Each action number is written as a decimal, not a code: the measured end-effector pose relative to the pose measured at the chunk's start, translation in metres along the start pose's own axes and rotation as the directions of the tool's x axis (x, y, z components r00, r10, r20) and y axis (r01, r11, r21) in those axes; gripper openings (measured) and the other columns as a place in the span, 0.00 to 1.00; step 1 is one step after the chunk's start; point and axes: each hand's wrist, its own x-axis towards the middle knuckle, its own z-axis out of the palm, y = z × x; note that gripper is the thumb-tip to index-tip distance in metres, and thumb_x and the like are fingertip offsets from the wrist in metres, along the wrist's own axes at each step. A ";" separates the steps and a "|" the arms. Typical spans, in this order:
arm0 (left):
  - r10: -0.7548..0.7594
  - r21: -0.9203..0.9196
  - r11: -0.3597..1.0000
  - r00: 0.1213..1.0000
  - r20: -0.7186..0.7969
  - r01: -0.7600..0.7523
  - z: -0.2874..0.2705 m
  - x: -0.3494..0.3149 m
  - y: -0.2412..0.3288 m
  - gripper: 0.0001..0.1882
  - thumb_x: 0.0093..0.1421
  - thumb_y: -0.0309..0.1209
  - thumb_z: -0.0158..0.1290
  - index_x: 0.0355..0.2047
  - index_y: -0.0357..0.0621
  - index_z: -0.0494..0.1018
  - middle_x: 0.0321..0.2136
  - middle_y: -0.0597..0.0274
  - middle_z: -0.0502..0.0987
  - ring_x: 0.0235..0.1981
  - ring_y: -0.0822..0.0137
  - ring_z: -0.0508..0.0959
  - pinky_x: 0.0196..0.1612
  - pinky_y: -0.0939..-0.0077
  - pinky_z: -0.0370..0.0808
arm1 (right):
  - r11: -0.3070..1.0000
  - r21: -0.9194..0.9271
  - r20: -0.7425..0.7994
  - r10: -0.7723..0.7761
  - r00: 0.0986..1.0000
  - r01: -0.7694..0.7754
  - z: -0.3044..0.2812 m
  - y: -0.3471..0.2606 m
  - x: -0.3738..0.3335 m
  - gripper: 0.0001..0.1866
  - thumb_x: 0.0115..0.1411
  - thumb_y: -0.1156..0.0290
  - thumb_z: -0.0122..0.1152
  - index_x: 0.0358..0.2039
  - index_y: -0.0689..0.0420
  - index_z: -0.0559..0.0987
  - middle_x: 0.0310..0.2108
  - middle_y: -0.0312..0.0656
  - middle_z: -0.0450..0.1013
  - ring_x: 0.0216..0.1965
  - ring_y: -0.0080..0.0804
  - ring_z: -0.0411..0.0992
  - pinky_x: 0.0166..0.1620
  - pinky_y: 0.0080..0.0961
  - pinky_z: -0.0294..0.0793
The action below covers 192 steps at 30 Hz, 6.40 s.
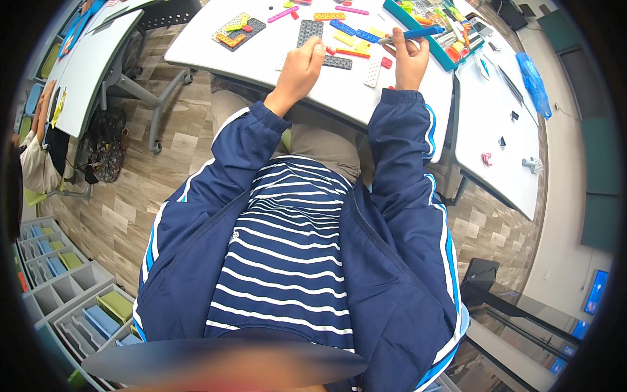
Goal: The person assembles colorful plastic construction pieces on a white table, using pliers to separate and join components. They repeatedly pick up, align, and press together various shaped pieces, occasionally repositioning them on the table.
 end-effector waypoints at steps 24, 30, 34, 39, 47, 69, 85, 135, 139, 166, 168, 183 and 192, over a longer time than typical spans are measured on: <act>0.074 0.236 0.969 0.997 0.001 -0.072 0.023 0.022 -0.014 0.17 0.73 0.40 0.51 0.35 0.40 0.80 0.21 0.50 0.79 0.22 0.54 0.79 0.28 0.59 0.73 | 0.902 -0.402 0.149 -0.105 0.983 0.157 0.000 0.022 0.005 0.29 0.59 0.55 0.77 0.47 0.62 0.72 0.37 0.43 0.85 0.41 0.28 0.82 0.43 0.24 0.76; 0.222 0.523 0.799 0.954 0.203 -0.297 0.045 0.027 -0.028 0.13 0.69 0.41 0.54 0.41 0.50 0.84 0.26 0.54 0.84 0.29 0.53 0.85 0.32 0.57 0.80 | 0.950 -0.295 0.168 -0.051 0.984 0.100 0.001 0.025 0.001 0.23 0.61 0.63 0.78 0.45 0.62 0.73 0.38 0.46 0.83 0.40 0.28 0.81 0.45 0.22 0.80; 0.202 0.575 0.758 0.949 0.243 -0.309 0.045 0.024 -0.029 0.13 0.69 0.42 0.55 0.43 0.52 0.85 0.26 0.55 0.84 0.28 0.54 0.85 0.31 0.57 0.80 | 0.922 -0.367 0.212 -0.047 0.976 0.124 0.004 0.023 -0.002 0.25 0.60 0.63 0.78 0.45 0.62 0.73 0.39 0.47 0.83 0.40 0.27 0.81 0.45 0.22 0.80; 0.223 0.560 0.764 0.946 0.236 -0.320 0.045 0.024 -0.028 0.13 0.68 0.42 0.55 0.43 0.53 0.85 0.27 0.56 0.84 0.28 0.53 0.85 0.32 0.57 0.80 | 0.934 -0.330 0.196 -0.074 0.978 0.137 0.006 0.023 0.000 0.27 0.58 0.61 0.79 0.45 0.65 0.73 0.37 0.49 0.84 0.38 0.31 0.83 0.42 0.24 0.82; 0.317 0.539 0.762 0.932 0.174 -0.359 0.046 0.024 -0.030 0.11 0.67 0.39 0.55 0.35 0.50 0.85 0.22 0.57 0.83 0.25 0.55 0.84 0.28 0.58 0.79 | 0.889 -0.412 0.248 -0.104 0.963 0.201 0.011 0.020 -0.002 0.25 0.57 0.62 0.80 0.41 0.63 0.74 0.34 0.47 0.83 0.36 0.30 0.83 0.40 0.25 0.82; 0.191 0.550 0.782 0.953 0.235 -0.292 0.043 0.024 -0.025 0.13 0.67 0.41 0.55 0.39 0.51 0.85 0.25 0.54 0.84 0.27 0.53 0.85 0.32 0.56 0.80 | 0.980 -0.122 0.268 0.184 0.946 -0.156 0.015 0.015 0.006 0.31 0.57 0.67 0.79 0.56 0.62 0.72 0.44 0.45 0.83 0.43 0.26 0.80 0.49 0.22 0.75; 0.154 0.547 0.793 0.957 0.245 -0.268 0.042 0.023 -0.023 0.14 0.66 0.42 0.56 0.42 0.52 0.86 0.27 0.53 0.85 0.29 0.52 0.86 0.33 0.55 0.81 | 0.971 -0.223 0.229 -0.028 0.973 0.081 0.013 0.002 0.008 0.22 0.57 0.55 0.80 0.42 0.54 0.78 0.39 0.35 0.79 0.38 0.20 0.77 0.36 0.17 0.71; 0.155 0.575 0.774 0.960 0.234 -0.265 0.040 0.021 -0.023 0.13 0.68 0.42 0.55 0.40 0.52 0.86 0.24 0.55 0.83 0.27 0.52 0.84 0.32 0.55 0.80 | 0.852 -0.375 0.257 -0.282 0.924 0.364 0.034 0.006 0.029 0.25 0.58 0.48 0.78 0.28 0.57 0.77 0.20 0.34 0.76 0.23 0.20 0.75 0.28 0.19 0.73; 0.183 0.579 0.765 0.956 0.228 -0.284 0.041 0.020 -0.024 0.13 0.68 0.42 0.56 0.40 0.52 0.86 0.24 0.55 0.83 0.27 0.52 0.85 0.32 0.56 0.80 | 0.914 -0.306 0.190 -0.217 0.958 0.268 0.030 0.004 0.029 0.26 0.58 0.49 0.78 0.26 0.57 0.76 0.19 0.34 0.76 0.22 0.21 0.76 0.29 0.19 0.73; 0.154 0.592 0.759 0.958 0.241 -0.270 0.043 0.021 -0.026 0.13 0.67 0.42 0.56 0.40 0.52 0.86 0.25 0.53 0.84 0.28 0.52 0.85 0.33 0.56 0.81 | 0.941 0.152 -0.229 0.331 0.915 -0.302 -0.001 0.049 0.078 0.31 0.59 0.38 0.72 0.25 0.56 0.77 0.22 0.45 0.80 0.18 0.28 0.76 0.19 0.24 0.74; 0.162 0.582 0.766 0.959 0.233 -0.271 0.042 0.021 -0.027 0.13 0.67 0.42 0.56 0.39 0.51 0.86 0.25 0.53 0.84 0.28 0.51 0.85 0.33 0.56 0.81 | 0.958 0.178 -0.319 0.271 0.908 -0.223 -0.013 0.047 0.081 0.32 0.59 0.36 0.71 0.25 0.57 0.77 0.22 0.46 0.80 0.19 0.28 0.77 0.21 0.24 0.75; 0.125 0.432 0.885 0.983 0.134 -0.172 0.035 0.023 -0.013 0.17 0.71 0.47 0.55 0.39 0.45 0.78 0.21 0.51 0.81 0.24 0.49 0.83 0.28 0.55 0.77 | 0.979 0.129 0.266 0.121 0.956 -0.160 0.025 0.023 0.041 0.29 0.67 0.35 0.61 0.32 0.52 0.79 0.30 0.41 0.81 0.28 0.26 0.80 0.29 0.22 0.74; 0.156 0.392 0.906 0.987 0.048 -0.162 0.036 0.020 -0.013 0.17 0.72 0.41 0.53 0.29 0.44 0.77 0.19 0.48 0.79 0.23 0.46 0.82 0.26 0.52 0.76 | 0.959 0.230 0.077 0.151 0.985 -0.165 0.020 0.025 0.047 0.30 0.66 0.37 0.63 0.35 0.58 0.79 0.32 0.43 0.80 0.31 0.28 0.80 0.34 0.28 0.81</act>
